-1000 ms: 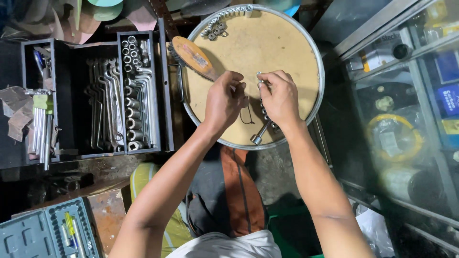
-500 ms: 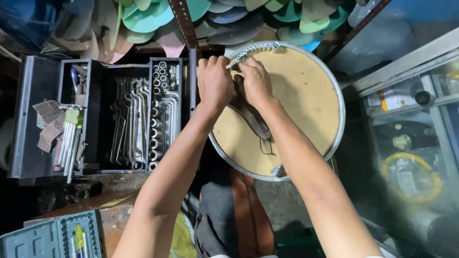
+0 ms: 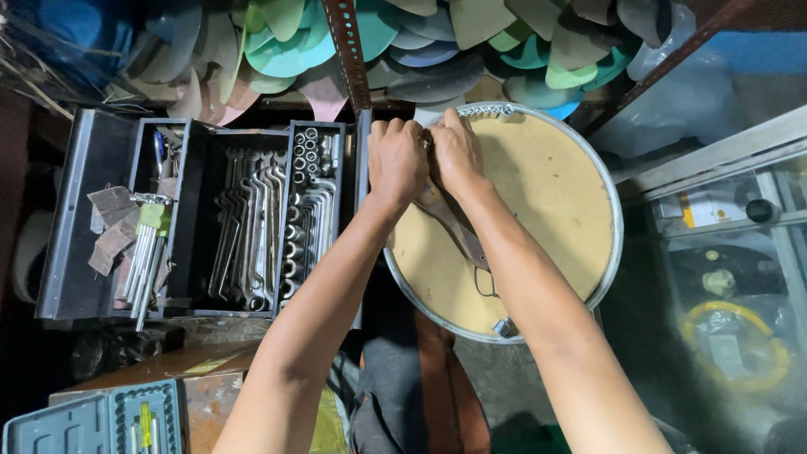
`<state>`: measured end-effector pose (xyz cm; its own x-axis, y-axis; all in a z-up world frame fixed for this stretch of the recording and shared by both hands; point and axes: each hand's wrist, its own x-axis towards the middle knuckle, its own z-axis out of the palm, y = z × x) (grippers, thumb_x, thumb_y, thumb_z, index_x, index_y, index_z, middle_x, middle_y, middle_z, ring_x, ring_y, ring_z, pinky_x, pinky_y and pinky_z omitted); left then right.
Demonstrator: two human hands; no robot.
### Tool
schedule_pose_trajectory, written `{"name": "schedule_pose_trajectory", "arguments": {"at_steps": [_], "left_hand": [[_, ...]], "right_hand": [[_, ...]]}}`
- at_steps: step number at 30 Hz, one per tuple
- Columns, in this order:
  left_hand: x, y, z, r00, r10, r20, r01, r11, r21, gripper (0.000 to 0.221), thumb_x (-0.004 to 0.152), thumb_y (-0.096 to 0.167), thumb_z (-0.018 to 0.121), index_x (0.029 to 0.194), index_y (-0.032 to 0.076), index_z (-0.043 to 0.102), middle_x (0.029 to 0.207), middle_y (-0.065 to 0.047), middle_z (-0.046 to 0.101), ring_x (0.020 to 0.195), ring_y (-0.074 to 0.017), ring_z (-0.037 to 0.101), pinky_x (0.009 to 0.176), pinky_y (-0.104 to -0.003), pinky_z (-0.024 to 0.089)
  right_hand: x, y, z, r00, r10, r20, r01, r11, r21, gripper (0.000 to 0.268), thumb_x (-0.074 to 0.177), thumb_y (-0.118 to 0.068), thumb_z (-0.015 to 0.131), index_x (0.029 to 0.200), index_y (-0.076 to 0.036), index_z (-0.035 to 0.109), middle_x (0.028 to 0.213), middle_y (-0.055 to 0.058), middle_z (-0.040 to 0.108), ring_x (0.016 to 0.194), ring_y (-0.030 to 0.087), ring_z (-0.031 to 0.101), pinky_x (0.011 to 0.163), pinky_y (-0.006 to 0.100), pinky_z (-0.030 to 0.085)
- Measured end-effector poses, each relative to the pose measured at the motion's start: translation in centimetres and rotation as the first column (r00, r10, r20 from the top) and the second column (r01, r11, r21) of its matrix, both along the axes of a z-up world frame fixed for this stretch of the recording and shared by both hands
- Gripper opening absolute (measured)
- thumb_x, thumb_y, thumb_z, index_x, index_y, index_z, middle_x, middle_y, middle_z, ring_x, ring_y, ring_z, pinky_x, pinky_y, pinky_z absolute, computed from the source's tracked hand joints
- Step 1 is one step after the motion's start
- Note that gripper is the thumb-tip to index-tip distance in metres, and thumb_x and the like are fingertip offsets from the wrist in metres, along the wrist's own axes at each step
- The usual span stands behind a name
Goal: Sorting and organizing small mechanical parts and sockets into a tool case and a tray
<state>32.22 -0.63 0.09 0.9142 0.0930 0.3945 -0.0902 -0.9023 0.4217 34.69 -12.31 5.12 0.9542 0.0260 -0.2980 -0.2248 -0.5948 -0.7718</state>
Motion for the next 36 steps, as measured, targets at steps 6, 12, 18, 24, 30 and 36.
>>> {"name": "schedule_pose_trajectory", "arguments": {"at_steps": [6, 12, 18, 24, 30, 36], "left_hand": [[0.0, -0.1, -0.6, 0.999, 0.032, 0.009, -0.032, 0.999, 0.036, 0.011, 0.083, 0.021, 0.069, 0.093, 0.017, 0.067, 0.090, -0.001, 0.056, 0.099, -0.0245, 0.052, 0.075, -0.037, 0.044], [0.7, -0.2, -2.3, 0.999, 0.031, 0.021, -0.032, 0.997, 0.073, 0.018, 0.078, 0.026, 0.070, 0.094, 0.019, 0.066, 0.090, 0.001, 0.055, 0.104, -0.0274, 0.052, 0.078, -0.041, 0.046], [0.4, -0.2, -2.5, 0.999, 0.032, 0.012, -0.032, 0.998, 0.059, 0.015, 0.081, 0.026, 0.067, 0.095, 0.020, 0.066, 0.092, 0.001, 0.055, 0.108, -0.0271, 0.052, 0.079, -0.040, 0.046], [-0.6, -0.2, -1.9, 0.999, 0.026, 0.041, -0.028, 0.999, 0.026, 0.018, 0.081, 0.025, 0.068, 0.099, 0.020, 0.068, 0.093, 0.000, 0.057, 0.109, -0.0270, 0.054, 0.082, -0.040, 0.047], [-5.5, 0.2, 2.7, 0.996, -0.027, 0.083, 0.044, 0.976, -0.211, 0.029, 0.086, 0.019, 0.070, 0.115, 0.017, 0.066, 0.104, -0.007, 0.063, 0.100, -0.0327, 0.064, 0.083, -0.043, 0.054], [-13.8, 1.5, 8.2, 0.973, -0.217, 0.071, 0.176, 0.514, -0.840, 0.030, 0.094, 0.001, 0.066, 0.124, 0.002, 0.068, 0.104, -0.021, 0.075, 0.091, -0.0263, 0.075, 0.076, -0.033, 0.059]], "right_hand": [[0.0, 0.0, 0.3, 1.000, 0.015, -0.001, -0.015, 1.000, -0.018, 0.025, 0.098, -0.039, 0.047, 0.106, -0.016, 0.054, 0.115, 0.018, 0.062, 0.122, 0.044, 0.058, 0.099, 0.051, 0.047], [0.3, 0.0, 0.2, 0.999, 0.035, -0.027, -0.036, 0.998, -0.056, 0.026, 0.098, -0.040, 0.047, 0.109, -0.017, 0.053, 0.124, 0.017, 0.060, 0.127, 0.041, 0.056, 0.106, 0.050, 0.045], [-0.1, 0.3, -1.0, 0.998, 0.021, 0.055, -0.018, 0.998, -0.053, 0.025, 0.101, -0.037, 0.046, 0.105, -0.015, 0.058, 0.111, 0.017, 0.060, 0.117, 0.041, 0.059, 0.095, 0.049, 0.048], [-2.0, 0.3, 2.8, 0.988, 0.082, 0.133, -0.079, 0.996, -0.033, 0.023, 0.098, -0.035, 0.048, 0.104, -0.014, 0.056, 0.110, 0.015, 0.061, 0.118, 0.041, 0.059, 0.101, 0.051, 0.046], [-5.0, -2.0, 1.7, 0.699, 0.351, 0.623, -0.200, 0.932, -0.302, 0.018, 0.088, -0.005, 0.069, 0.104, -0.010, 0.074, 0.096, 0.014, 0.058, 0.102, 0.039, 0.062, 0.089, 0.048, 0.053], [-12.7, -1.7, 5.9, 0.879, 0.092, 0.467, -0.232, 0.940, 0.251, 0.019, 0.089, -0.005, 0.075, 0.107, -0.010, 0.078, 0.087, 0.006, 0.074, 0.083, 0.014, 0.069, 0.075, 0.031, 0.058]]}}
